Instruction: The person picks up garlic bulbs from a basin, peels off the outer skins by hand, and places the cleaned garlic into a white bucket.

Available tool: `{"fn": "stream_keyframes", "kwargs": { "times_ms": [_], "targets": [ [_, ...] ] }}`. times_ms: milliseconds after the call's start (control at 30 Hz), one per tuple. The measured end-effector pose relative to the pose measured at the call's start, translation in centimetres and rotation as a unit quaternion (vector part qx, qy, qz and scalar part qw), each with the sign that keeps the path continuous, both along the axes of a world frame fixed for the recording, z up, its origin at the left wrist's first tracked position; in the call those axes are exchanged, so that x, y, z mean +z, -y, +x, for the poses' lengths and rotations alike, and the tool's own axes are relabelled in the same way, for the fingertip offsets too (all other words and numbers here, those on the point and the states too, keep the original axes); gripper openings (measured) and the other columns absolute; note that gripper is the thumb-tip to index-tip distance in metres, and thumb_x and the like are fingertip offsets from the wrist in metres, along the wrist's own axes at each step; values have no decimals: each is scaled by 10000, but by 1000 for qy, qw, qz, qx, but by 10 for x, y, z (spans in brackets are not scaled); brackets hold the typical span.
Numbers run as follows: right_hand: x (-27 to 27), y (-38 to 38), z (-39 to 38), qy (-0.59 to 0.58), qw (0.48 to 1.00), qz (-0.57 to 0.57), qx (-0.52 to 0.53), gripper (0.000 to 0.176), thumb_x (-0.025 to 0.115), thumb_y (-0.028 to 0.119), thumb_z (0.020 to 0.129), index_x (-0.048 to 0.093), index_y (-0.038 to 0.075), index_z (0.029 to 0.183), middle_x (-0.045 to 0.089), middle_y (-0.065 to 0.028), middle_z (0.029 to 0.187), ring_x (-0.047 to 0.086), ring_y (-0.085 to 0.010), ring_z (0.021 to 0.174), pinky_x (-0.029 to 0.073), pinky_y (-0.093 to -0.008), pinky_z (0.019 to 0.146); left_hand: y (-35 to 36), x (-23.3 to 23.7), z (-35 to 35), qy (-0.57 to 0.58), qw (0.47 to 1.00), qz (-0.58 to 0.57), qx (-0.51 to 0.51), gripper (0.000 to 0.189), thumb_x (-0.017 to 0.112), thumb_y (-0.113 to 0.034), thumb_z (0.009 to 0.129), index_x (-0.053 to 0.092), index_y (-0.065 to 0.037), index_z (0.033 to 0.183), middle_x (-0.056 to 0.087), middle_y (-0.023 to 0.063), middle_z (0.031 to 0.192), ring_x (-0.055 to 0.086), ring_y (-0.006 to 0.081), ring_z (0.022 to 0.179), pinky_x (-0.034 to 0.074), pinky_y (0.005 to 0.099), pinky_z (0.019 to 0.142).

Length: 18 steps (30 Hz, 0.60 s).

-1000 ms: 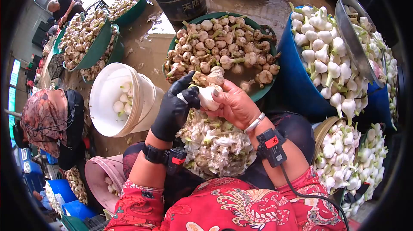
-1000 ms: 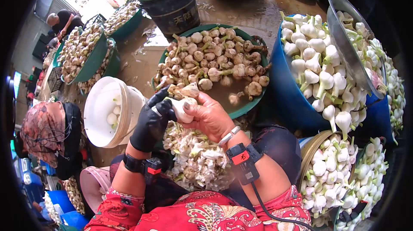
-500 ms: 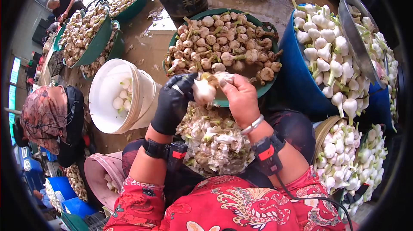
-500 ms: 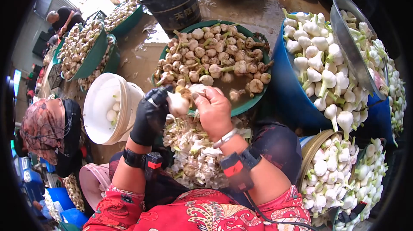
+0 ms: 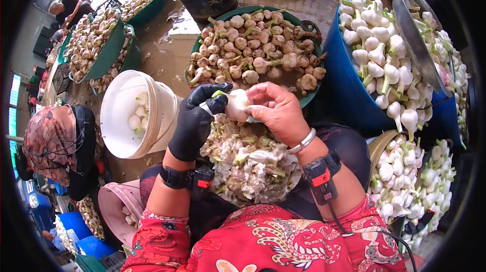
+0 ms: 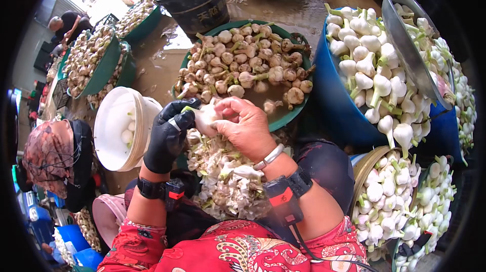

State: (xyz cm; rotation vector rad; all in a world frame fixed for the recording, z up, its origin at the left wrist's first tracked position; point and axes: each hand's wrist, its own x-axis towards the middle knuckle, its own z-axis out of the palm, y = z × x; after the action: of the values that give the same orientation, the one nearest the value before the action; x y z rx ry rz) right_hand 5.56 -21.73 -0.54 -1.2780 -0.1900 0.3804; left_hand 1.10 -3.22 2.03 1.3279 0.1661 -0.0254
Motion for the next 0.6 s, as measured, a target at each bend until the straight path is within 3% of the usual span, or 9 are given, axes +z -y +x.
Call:
{"fn": "stream_keyframes", "kwargs": {
  "times_ms": [100, 167, 233, 267, 400, 533, 600],
  "targets": [
    [-5, -1, 0, 72, 996, -52, -12, 218, 695, -17, 676, 669, 63, 877, 558, -16, 893, 573, -76, 739, 490, -219, 695, 6, 1, 2, 16, 999, 44, 6, 278, 616, -59, 845, 613, 2, 1116, 638, 73, 1095, 586, 129, 955, 470, 285, 846],
    [-1, -1, -1, 51, 997, -57, -5, 190, 667, -32, 689, 662, 55, 857, 549, -16, 862, 577, -80, 755, 492, -220, 696, 6, 3, 2, 21, 987, 159, -24, 273, 644, -54, 828, 628, -14, 1098, 642, 53, 1059, 583, 127, 952, 468, 287, 842],
    [-2, -2, -1, 106, 992, -72, -14, 164, 636, -46, 693, 653, 42, 831, 545, -32, 848, 575, -95, 753, 488, -227, 678, 7, -1, 3, 28, 983, 181, -12, 259, 674, -58, 805, 648, -30, 1061, 642, 55, 1003, 592, 139, 919, 469, 288, 819],
    [-2, -1, -1, 104, 992, -72, -13, 164, 636, -46, 693, 653, 42, 831, 545, -32, 848, 575, -95, 753, 488, -227, 678, 7, -3, 3, 67, 967, 244, -16, 252, 683, -65, 794, 656, -34, 1043, 643, 64, 972, 600, 154, 893, 472, 292, 804],
    [6, 3, 2, 212, 959, -187, 1, 102, 613, -12, 699, 617, 35, 790, 548, -90, 762, 577, -201, 705, 477, -302, 639, 9, 5, 1, 140, 916, 375, -27, 239, 706, -90, 767, 671, -46, 999, 647, 91, 917, 614, 197, 843, 476, 304, 767],
    [1, 0, 5, 298, 924, -240, 24, 48, 586, 62, 736, 553, 36, 760, 558, -147, 728, 568, -335, 729, 464, -408, 644, 10, 5, -3, 161, 896, 413, -32, 235, 718, -99, 756, 673, -51, 982, 652, 94, 900, 620, 213, 834, 478, 317, 759],
    [2, -1, 3, 282, 924, -256, 37, 63, 575, 80, 745, 539, 33, 767, 563, -156, 740, 565, -355, 733, 461, -423, 647, 8, 1, -4, 148, 910, 387, -37, 229, 715, -99, 766, 671, -45, 984, 659, 78, 898, 619, 183, 824, 483, 304, 753]
  ]
}}
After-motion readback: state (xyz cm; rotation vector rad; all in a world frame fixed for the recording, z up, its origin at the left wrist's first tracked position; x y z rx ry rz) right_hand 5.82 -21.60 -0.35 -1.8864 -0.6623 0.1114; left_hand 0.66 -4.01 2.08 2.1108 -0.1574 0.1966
